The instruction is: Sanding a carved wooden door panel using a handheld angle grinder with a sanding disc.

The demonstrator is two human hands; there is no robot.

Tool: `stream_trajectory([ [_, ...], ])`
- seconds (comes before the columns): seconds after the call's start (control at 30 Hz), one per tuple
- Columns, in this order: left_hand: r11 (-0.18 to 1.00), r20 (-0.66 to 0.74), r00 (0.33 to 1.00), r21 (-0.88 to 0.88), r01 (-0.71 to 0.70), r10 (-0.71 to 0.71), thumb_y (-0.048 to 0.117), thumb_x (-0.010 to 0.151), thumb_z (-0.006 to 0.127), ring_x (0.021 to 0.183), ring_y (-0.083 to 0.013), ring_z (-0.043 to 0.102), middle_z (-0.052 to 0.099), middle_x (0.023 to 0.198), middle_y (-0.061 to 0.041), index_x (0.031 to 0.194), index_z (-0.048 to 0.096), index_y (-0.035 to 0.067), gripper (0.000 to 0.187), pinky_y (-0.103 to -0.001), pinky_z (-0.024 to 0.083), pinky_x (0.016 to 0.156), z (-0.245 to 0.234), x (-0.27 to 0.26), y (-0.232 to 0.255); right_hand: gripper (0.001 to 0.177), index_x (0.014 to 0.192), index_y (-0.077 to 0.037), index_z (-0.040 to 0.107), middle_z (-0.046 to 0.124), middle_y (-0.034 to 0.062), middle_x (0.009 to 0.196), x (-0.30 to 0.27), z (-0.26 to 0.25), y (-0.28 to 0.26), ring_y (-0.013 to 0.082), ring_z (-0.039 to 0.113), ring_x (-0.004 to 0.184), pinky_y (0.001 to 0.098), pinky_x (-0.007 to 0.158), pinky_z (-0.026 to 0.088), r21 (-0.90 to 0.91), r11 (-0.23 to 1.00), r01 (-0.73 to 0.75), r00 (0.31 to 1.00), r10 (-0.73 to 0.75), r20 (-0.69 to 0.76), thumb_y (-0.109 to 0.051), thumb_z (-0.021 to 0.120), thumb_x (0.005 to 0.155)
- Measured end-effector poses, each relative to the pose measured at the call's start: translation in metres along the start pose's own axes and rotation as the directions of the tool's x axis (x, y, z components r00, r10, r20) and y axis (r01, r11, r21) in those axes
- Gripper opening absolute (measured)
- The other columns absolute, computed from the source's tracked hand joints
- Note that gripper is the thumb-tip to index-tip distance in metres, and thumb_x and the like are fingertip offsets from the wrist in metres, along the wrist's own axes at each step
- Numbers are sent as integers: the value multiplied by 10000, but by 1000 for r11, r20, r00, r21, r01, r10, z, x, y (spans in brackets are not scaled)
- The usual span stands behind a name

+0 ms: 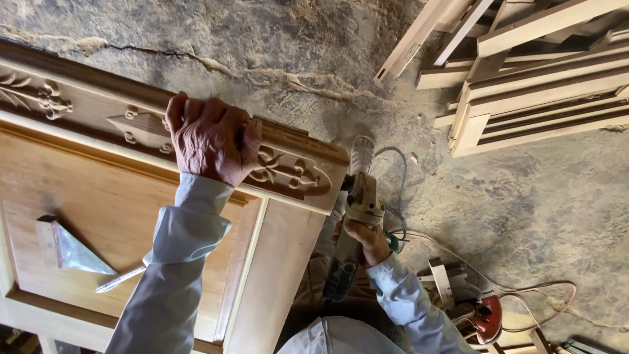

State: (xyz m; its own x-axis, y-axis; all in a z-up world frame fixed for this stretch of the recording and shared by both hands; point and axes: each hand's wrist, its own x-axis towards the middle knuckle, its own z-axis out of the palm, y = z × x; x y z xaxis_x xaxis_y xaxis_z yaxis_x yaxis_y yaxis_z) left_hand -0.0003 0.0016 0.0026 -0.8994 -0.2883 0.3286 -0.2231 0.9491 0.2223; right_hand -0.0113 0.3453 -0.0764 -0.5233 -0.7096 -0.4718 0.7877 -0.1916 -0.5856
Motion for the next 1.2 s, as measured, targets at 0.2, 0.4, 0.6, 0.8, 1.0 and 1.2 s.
stream_trajectory([
  [0.2,1000,8,1000,-1,-5,5,490,1062,542,794,-335,652,625,769,-102,762,659,181,447,-535,386,1082,4,-4,-3,261,1047,-17,711,756,199,754,1,19,-20,290,765,631,442,544,668,3,999,-50,994,50,-97,-133,767,821],
  [0.4,1000,-14,1000,-3,-2,2,466,1055,568,775,-315,636,610,761,-98,754,660,183,423,-525,401,1069,4,-4,-1,229,956,-19,726,740,208,719,-4,54,-52,316,756,626,470,576,674,1,989,-146,968,144,-204,-118,788,759],
  [0.6,999,1,1000,31,-8,8,467,1080,557,776,-305,639,608,750,-90,747,655,180,450,-512,401,1072,3,-4,-2,245,905,108,733,695,347,715,-22,-13,16,460,743,610,611,548,649,71,973,-218,934,229,-275,-98,747,772],
  [0.8,1000,-12,1000,19,-23,24,484,1093,544,770,-319,634,602,753,-93,744,659,181,477,-516,407,1068,4,-4,-3,165,822,44,772,716,292,691,-18,9,-7,406,737,606,555,627,649,-124,962,-244,937,201,-287,-93,717,750],
  [1.0,1000,2,1000,9,-21,21,474,1077,592,789,-321,632,605,761,-96,764,678,173,443,-517,395,1072,4,-3,-5,133,942,-45,743,783,154,781,11,64,-67,245,783,686,400,581,673,-32,999,-25,998,23,-61,-137,772,851],
  [1.2,1000,7,1000,15,-12,12,494,1090,547,786,-320,637,601,760,-89,761,658,185,464,-518,401,1078,3,-4,-3,225,1003,64,710,735,315,765,6,-22,11,421,756,623,542,534,662,39,998,-59,983,65,-173,-76,728,827],
])
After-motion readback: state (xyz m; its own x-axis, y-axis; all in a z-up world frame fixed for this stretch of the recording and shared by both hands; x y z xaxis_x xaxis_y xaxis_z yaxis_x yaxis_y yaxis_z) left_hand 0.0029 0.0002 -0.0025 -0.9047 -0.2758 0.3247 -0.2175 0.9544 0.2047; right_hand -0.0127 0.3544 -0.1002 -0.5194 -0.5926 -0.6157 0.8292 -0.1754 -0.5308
